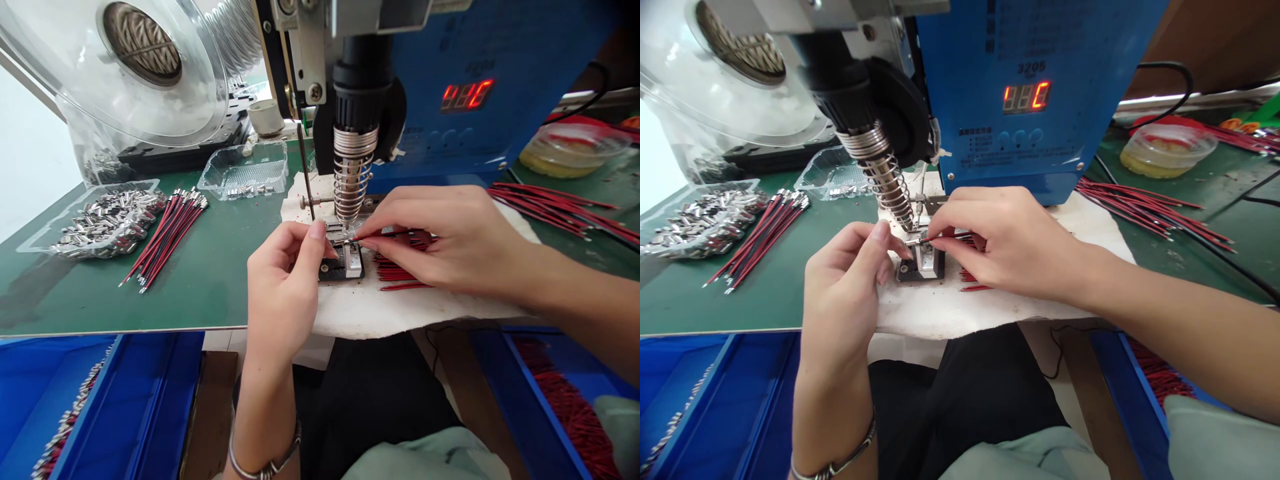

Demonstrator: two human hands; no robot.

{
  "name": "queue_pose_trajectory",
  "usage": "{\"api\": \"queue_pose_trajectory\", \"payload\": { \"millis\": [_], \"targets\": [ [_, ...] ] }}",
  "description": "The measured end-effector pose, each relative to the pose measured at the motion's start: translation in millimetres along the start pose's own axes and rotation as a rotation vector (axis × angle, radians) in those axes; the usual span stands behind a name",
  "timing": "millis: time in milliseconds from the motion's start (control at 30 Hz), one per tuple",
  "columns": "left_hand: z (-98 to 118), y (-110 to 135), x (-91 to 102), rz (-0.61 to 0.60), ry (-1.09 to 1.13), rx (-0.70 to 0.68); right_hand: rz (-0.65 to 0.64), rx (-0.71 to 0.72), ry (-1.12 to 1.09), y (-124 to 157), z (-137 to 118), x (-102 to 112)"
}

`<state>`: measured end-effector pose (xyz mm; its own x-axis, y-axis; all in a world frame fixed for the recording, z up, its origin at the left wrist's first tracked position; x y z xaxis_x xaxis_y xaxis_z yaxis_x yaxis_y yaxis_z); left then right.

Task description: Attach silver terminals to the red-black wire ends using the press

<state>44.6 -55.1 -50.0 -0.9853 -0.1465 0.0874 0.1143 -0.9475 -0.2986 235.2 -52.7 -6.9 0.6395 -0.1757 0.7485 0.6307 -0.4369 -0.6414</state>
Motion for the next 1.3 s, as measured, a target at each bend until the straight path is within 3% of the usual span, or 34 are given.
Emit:
{"api": "queue_pose_trajectory", "payload": {
  "millis": [1300],
  "targets": [
    [-1.6, 1.0, -0.2, -0.005, -0.013, 0.031, -0.022, -0.026, -0.015, -0.1, 0.1, 0.0]
  ]
}}
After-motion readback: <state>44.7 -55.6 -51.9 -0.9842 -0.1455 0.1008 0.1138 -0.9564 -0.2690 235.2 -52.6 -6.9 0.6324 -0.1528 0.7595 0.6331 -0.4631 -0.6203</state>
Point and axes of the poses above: each hand's wrist, its own y-axis away from the middle knuckle, its own x-axis out of the back of the hand, z = x × y, the point moved 7 cm from there along -y, towards the middle knuckle, and after that the axes turned 3 degrees about x, right-handed, at the moved point
